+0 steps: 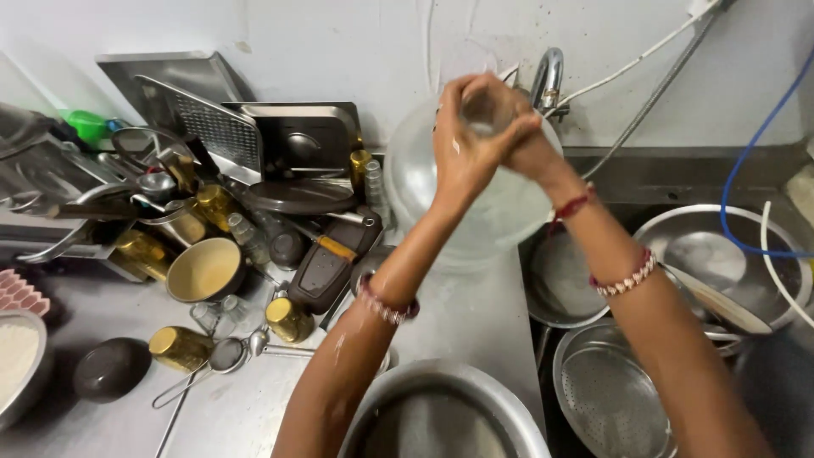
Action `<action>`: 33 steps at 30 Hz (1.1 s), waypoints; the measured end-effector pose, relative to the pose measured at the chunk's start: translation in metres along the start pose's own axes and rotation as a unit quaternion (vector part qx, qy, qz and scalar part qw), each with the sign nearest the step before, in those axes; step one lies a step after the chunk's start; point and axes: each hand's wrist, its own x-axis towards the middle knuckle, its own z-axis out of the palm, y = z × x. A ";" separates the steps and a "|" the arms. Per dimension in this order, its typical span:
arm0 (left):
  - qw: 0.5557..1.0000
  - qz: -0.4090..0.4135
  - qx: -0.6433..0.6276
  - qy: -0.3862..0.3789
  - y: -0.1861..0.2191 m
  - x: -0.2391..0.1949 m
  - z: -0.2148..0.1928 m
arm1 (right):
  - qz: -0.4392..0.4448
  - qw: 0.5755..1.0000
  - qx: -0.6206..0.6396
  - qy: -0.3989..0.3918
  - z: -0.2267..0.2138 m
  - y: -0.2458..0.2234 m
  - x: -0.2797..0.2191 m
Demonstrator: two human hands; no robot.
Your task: The person secures a pressure cooker lid on a gas stove, then moves to a prep area to transfer cooked pasta from a colander into a bowl. They pour water from a large dispenser into a pot and rinse several small glasses under a tap before placing them in a tray.
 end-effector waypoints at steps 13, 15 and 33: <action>0.971 -0.144 0.109 -0.154 0.023 -0.074 -0.109 | 0.117 0.984 0.135 -0.019 -0.042 0.099 0.082; 0.966 -0.161 0.134 -0.153 0.039 -0.102 -0.150 | 0.110 0.983 0.145 -0.027 -0.054 0.133 0.091; 0.827 -0.552 0.065 0.081 -0.023 -0.477 -0.298 | 0.619 0.777 -0.022 -0.113 0.110 -0.055 -0.383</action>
